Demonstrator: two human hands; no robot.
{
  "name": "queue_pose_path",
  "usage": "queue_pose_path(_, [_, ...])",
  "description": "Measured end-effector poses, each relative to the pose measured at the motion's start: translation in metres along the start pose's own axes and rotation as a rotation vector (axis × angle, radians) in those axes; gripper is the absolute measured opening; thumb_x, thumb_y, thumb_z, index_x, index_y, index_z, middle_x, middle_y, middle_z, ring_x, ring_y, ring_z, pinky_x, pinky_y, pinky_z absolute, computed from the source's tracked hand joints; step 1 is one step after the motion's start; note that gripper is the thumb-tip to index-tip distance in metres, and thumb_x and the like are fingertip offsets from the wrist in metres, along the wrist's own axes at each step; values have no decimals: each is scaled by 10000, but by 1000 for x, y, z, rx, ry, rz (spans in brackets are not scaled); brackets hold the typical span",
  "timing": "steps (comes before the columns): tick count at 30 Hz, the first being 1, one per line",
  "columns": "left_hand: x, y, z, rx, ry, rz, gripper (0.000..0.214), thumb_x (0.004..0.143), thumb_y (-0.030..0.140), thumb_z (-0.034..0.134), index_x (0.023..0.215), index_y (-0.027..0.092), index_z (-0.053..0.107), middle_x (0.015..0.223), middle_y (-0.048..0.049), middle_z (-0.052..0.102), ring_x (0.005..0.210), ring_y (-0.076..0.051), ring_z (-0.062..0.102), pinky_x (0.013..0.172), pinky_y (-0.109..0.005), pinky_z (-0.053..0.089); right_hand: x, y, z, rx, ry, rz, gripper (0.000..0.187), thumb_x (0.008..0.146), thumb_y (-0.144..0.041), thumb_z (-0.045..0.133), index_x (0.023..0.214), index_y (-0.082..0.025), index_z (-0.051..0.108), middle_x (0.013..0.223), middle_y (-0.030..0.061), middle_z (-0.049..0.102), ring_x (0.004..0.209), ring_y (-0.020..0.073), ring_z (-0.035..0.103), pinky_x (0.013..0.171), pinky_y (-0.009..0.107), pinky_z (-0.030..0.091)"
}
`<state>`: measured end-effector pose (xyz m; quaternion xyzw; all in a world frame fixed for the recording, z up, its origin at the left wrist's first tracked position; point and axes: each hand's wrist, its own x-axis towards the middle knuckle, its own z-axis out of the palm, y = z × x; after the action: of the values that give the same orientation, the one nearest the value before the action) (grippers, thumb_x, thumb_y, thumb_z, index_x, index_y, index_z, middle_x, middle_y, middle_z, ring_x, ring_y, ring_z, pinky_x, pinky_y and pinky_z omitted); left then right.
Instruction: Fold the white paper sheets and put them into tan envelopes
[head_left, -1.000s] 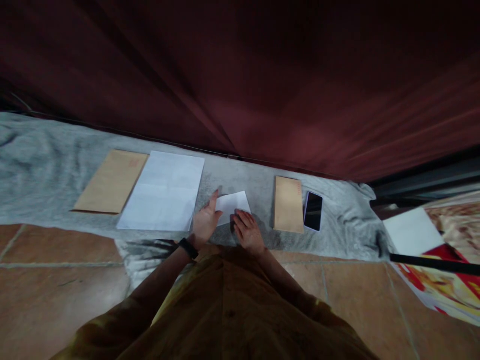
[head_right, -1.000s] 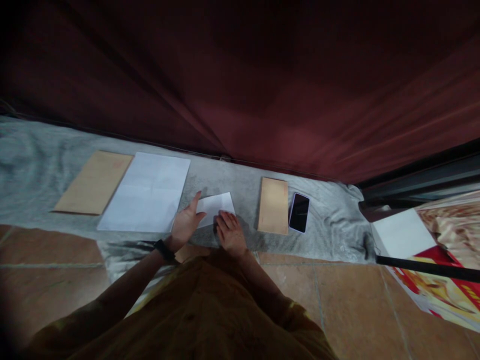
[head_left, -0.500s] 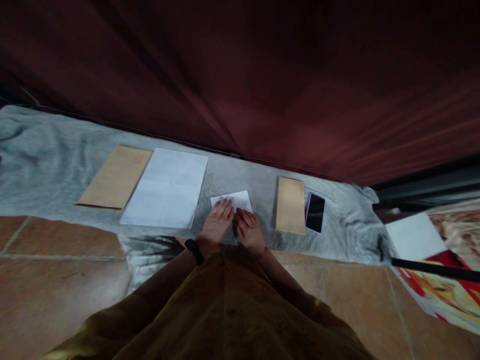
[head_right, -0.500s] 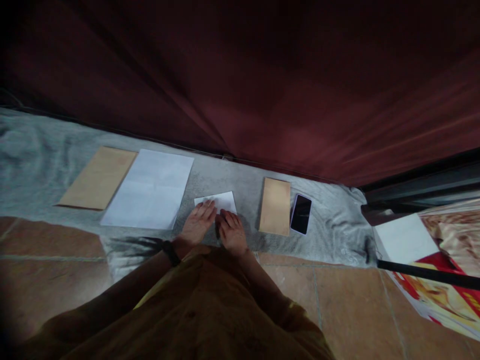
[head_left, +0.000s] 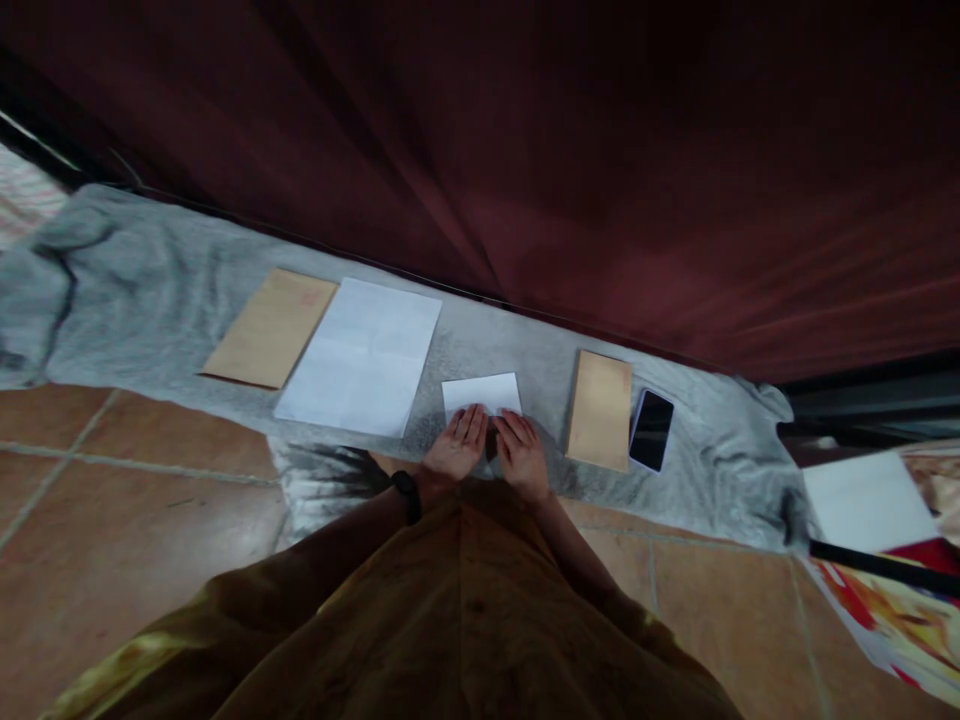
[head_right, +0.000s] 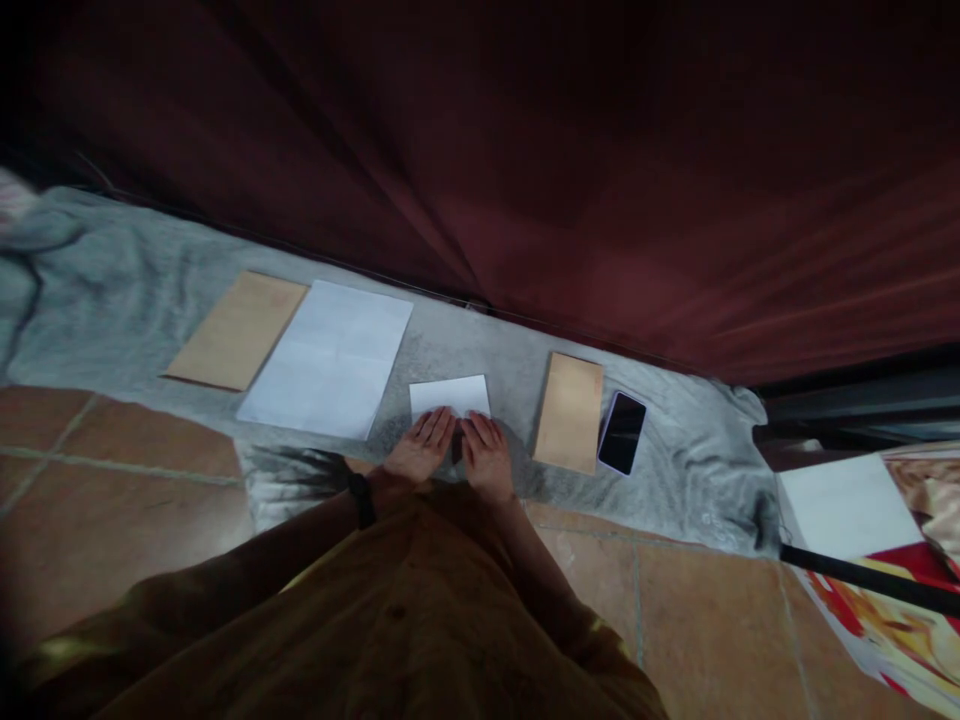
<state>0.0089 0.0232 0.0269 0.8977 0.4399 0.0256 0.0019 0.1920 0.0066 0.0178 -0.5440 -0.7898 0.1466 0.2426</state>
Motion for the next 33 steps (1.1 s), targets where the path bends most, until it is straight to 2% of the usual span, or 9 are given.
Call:
queue_pose_path(8, [1, 2, 0, -5, 14, 2, 509, 944, 62, 371, 1418, 25, 554, 1488, -252, 528, 1416, -322, 494, 1162, -494, 440, 12, 6, -9, 17, 130, 250, 375, 1019, -224, 416, 1301, -159, 654, 1321, 149, 657, 1249, 274, 586, 1068, 476, 478])
queue_pose_path(15, [0, -3, -5, 21, 5, 24, 515, 946, 49, 361, 1419, 39, 563, 1495, -225, 533, 1404, -310, 511, 1145, -457, 459, 17, 4, -11, 112, 147, 343, 354, 999, -249, 448, 1272, -173, 660, 1172, 138, 675, 1045, 239, 664, 978, 401, 546])
queue_pose_path(20, [-1, -8, -11, -10, -2, 40, 523, 917, 36, 397, 1406, 64, 580, 1492, -204, 550, 1399, -291, 521, 1150, -435, 449, 11, -2, -10, 82, 143, 273, 365, 1002, -216, 443, 1293, -173, 658, 1258, 154, 659, 1206, 257, 608, 1052, 445, 515])
queue_pose_path(25, [0, -11, -14, -54, -15, 1, 523, 904, 37, 416, 1399, 61, 586, 1506, -198, 537, 1403, -279, 517, 1156, -407, 444, 13, -16, 1, 63, 33, 102, 420, 1041, -227, 396, 1405, -187, 601, 1436, 116, 602, 1355, 217, 532, 1152, 412, 453])
queue_pose_path(30, [-9, -14, -3, -82, 57, -51, 498, 981, 178, 399, 1437, 41, 544, 1532, -199, 502, 1452, -285, 453, 1203, -436, 390, 3, -24, 8, -107, -90, 7, 497, 1057, -298, 424, 1527, -141, 464, 1590, 119, 447, 1503, 241, 362, 1244, 460, 321])
queue_pose_path(33, [-19, -16, 4, -116, 111, -60, 541, 1022, 310, 380, 1477, 41, 497, 1553, -203, 469, 1486, -293, 398, 1226, -471, 352, -7, -25, 5, -165, -103, -16, 547, 1062, -358, 442, 1568, -155, 397, 1616, 117, 397, 1523, 250, 326, 1257, 479, 285])
